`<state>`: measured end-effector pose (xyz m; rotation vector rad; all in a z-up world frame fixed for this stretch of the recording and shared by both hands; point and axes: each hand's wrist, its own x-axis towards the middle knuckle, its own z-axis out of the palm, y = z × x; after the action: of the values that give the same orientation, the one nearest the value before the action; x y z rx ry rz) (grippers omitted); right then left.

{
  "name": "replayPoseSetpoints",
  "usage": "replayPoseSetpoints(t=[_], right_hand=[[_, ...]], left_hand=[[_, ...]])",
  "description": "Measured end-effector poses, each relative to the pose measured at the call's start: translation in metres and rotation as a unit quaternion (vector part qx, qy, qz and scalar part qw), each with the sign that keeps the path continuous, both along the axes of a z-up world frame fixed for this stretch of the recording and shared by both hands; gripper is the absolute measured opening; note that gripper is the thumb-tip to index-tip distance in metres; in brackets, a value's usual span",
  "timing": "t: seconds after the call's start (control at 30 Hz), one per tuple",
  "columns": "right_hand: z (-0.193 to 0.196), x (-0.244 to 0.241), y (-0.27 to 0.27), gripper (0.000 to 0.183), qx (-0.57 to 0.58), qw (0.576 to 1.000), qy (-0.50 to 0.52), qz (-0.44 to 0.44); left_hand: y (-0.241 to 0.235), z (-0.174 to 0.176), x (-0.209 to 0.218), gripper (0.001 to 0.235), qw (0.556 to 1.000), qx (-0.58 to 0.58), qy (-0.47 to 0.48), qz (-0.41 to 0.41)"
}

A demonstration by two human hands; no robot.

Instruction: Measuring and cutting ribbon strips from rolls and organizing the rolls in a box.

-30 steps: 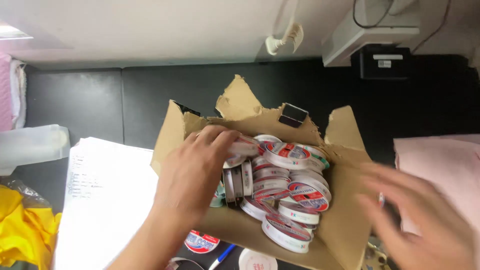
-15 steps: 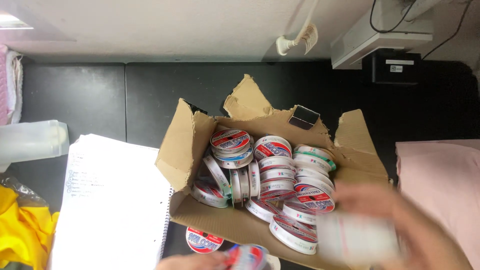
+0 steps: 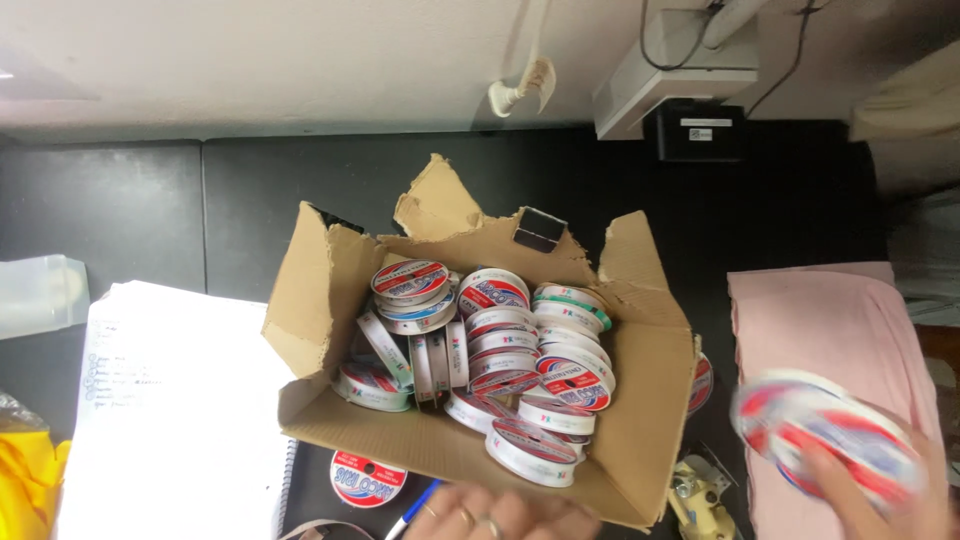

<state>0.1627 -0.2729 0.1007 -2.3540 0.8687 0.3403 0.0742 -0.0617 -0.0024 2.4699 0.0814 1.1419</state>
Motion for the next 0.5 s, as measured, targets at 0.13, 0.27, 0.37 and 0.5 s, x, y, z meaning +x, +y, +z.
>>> replayPoseSetpoints(t=[0.13,0.27,0.37,0.5], right_hand=[[-0.016,0.022,0.017,0.037,0.087,0.991,0.066,-0.081],[-0.066,0.013,-0.017,0.029,0.133,0.991,-0.032,-0.015],[-0.047,0.019,-0.002,0.043,0.058,0.995,0.046,-0.071],[-0.052,0.009,-0.014,0.056,0.051,0.991,-0.107,0.059]], left_hand=[[0.030,0.067,0.035,0.029,0.951,0.016,0.239,-0.196],[0.005,0.048,0.066,0.064,0.897,0.091,0.394,-0.176],[-0.007,0.037,0.081,0.075,0.809,0.104,0.543,-0.201],[-0.001,0.030,0.081,0.087,0.845,0.075,0.479,-0.223]])
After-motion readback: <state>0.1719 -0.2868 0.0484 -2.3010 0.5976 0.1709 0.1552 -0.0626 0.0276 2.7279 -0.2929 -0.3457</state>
